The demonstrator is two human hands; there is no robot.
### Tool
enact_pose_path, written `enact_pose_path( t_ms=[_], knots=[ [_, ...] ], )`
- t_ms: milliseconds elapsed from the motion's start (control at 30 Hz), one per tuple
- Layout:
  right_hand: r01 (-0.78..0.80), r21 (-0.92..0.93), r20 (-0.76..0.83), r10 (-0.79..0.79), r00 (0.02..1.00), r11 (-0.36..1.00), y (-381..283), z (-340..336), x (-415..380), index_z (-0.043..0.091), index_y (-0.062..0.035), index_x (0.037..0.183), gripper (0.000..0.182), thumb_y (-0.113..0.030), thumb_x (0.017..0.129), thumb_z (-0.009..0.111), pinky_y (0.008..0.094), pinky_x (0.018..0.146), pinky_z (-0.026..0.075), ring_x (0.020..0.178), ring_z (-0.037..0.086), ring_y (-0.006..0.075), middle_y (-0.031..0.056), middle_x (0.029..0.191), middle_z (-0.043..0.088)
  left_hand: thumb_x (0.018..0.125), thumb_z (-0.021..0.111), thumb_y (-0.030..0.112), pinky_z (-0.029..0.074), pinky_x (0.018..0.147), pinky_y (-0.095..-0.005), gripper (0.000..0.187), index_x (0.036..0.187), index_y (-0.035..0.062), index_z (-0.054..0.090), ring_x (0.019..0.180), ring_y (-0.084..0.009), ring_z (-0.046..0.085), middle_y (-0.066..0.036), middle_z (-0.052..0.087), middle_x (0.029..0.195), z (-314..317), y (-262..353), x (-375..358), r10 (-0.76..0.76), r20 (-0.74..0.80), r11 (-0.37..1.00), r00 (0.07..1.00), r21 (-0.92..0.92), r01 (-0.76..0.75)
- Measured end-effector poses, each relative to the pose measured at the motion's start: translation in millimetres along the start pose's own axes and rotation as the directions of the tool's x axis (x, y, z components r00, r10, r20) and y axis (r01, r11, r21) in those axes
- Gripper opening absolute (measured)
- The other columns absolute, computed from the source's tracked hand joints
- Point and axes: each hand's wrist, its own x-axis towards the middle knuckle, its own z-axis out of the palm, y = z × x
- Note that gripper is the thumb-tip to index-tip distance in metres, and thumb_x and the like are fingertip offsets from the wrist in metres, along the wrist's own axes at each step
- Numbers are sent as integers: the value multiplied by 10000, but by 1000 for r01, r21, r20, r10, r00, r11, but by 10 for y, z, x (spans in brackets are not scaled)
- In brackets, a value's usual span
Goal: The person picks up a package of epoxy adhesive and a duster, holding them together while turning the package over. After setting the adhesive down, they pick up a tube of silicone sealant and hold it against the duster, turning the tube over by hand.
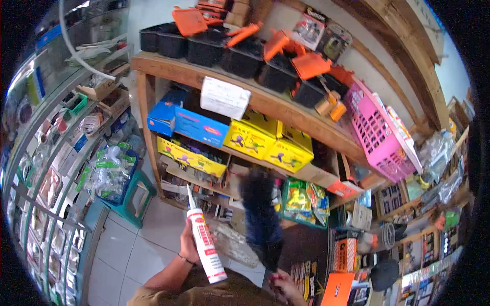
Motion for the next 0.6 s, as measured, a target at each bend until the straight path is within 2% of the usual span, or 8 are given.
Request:
enact_pose_path(
  t_ms=[33,100,133,200,233,333,500,600],
  knots=[
    [-23,23,-14,23,1000,999,110,-34,-178,527,-48,740,73,-102,693,543,228,526,387,575,469,116,28,689,516,832,378,557,492,677,-426,530,1070,90,460,754,-287,574,-115,555,922,52,-44,39,71,-10,995,997,71,-71],
    [196,-147,-62,-207,976,969,319,-85,-547,559,-28,746,126,-151,773,556,220,510,360,568,481,99,24,669,520,848,369,529,479,688,-431,491,1096,116,466,741,-292,570,-115,556,924,169,-96,120,-2,76,1000,997,17,1],
    [174,-129,-82,-186,979,976,212,11,-690,559,-28,746,126,-151,773,556,220,510,360,568,481,99,24,669,520,852,370,520,475,695,-435,479,1101,124,470,741,-296,570,-117,560,915,223,-149,192,2,101,1000,995,16,-4],
    [-163,-139,-185,136,973,977,-120,125,-770,518,-53,714,250,-266,843,547,237,453,356,485,435,93,10,561,474,847,377,524,494,692,-454,506,1098,100,496,737,-295,598,-115,593,892,366,-242,300,-50,232,999,971,7,49],
    [-152,-69,-111,144,983,986,-141,115,-755,498,-59,681,343,-351,862,506,236,381,311,428,413,87,8,521,455,854,372,506,496,687,-449,484,1099,107,496,727,-300,598,-121,593,902,414,-310,353,-39,259,999,965,5,39],
    [-145,8,-185,144,972,989,45,143,-622,481,-60,648,399,-393,866,480,225,338,266,389,395,96,6,510,449,843,371,530,498,677,-441,499,1061,99,499,720,-291,600,-112,579,842,555,-455,434,-79,326,997,942,19,77],
    [-196,-122,-352,142,925,973,47,175,-676,482,-54,664,379,-373,870,480,263,429,337,454,430,95,11,535,468,828,339,595,492,694,-484,558,1030,101,503,700,-266,602,-99,579,809,624,-503,448,-163,303,984,939,122,132],
    [-137,-68,-307,110,945,988,225,104,-665,473,-46,660,368,-351,864,500,270,442,337,466,409,94,-2,544,454,833,341,582,496,683,-486,574,1090,88,483,665,-288,612,-95,582,836,635,-525,444,-90,252,992,964,104,66]
  ],
)
